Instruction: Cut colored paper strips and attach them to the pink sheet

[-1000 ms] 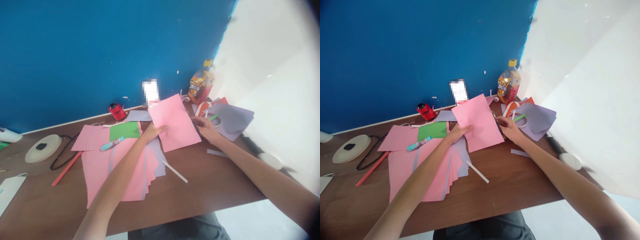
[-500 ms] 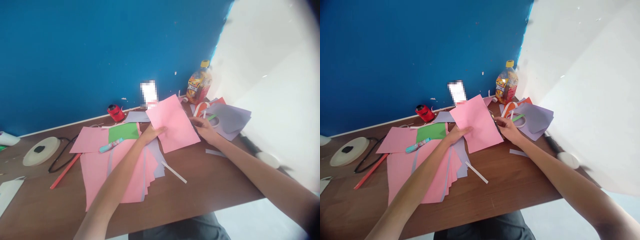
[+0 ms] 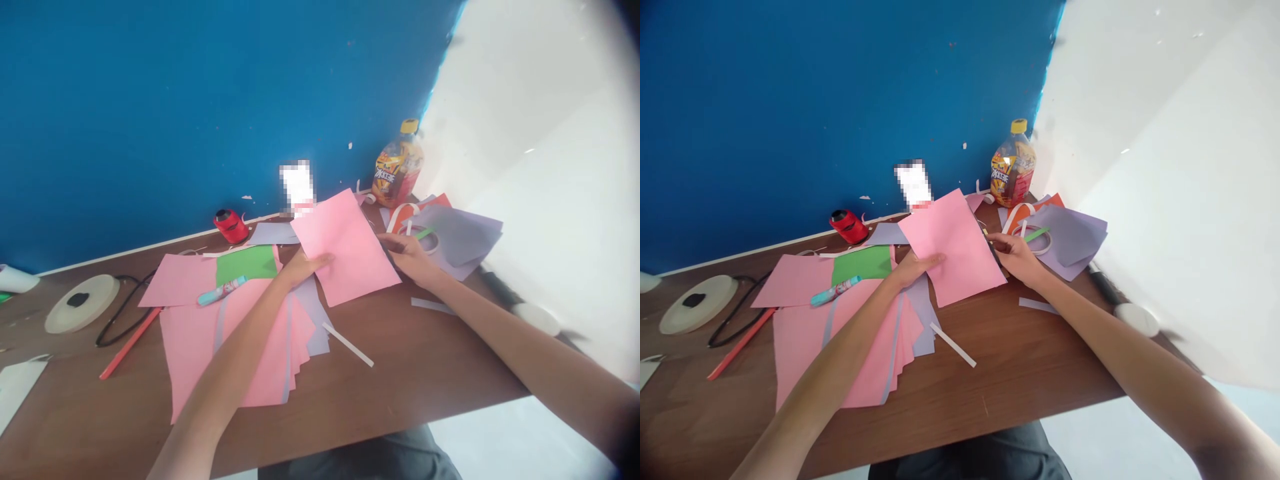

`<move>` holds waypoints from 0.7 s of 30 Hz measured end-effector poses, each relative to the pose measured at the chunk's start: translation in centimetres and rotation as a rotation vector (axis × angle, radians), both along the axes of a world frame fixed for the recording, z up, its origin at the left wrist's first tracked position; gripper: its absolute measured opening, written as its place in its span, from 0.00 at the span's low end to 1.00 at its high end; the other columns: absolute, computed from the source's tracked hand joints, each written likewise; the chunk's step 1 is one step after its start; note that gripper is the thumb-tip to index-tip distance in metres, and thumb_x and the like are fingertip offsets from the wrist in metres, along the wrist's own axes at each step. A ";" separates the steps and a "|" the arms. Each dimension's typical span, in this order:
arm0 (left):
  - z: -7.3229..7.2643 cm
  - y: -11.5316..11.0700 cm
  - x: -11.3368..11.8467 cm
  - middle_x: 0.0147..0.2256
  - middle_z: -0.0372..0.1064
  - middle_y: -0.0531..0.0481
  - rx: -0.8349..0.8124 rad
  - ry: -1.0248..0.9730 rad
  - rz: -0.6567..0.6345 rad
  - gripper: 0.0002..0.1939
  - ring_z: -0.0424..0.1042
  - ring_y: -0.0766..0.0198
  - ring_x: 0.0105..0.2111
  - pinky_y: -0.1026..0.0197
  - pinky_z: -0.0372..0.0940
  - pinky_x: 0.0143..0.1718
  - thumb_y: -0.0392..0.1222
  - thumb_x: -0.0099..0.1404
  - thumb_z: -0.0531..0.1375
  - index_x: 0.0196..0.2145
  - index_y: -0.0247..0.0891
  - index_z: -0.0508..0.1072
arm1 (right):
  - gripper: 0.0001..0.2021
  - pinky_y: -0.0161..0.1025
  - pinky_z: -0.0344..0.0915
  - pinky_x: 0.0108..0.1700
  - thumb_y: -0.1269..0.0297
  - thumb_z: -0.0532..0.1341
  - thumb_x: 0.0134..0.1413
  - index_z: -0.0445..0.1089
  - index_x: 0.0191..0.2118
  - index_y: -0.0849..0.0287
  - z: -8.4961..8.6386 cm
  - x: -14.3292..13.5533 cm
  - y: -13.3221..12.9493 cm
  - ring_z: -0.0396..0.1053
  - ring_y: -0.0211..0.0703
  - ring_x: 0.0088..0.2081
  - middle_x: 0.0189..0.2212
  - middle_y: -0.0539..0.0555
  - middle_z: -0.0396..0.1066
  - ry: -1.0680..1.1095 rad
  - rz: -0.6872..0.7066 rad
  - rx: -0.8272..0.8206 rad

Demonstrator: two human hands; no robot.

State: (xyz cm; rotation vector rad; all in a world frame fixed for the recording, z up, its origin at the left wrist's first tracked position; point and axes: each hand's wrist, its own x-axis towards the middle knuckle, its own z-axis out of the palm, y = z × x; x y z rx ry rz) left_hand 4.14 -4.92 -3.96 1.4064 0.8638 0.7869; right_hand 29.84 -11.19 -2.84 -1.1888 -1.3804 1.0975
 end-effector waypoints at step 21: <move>-0.6 0.6 -0.4 0.51 0.71 0.40 0.023 0.034 -0.008 0.31 0.70 0.49 0.51 0.45 0.60 0.57 0.47 0.50 0.71 0.51 0.37 0.73 | 0.17 0.34 0.63 0.24 0.54 0.70 0.42 0.75 0.40 0.54 0.1 -0.3 -0.1 0.69 0.38 0.26 0.28 0.50 0.75 0.082 -0.033 -0.025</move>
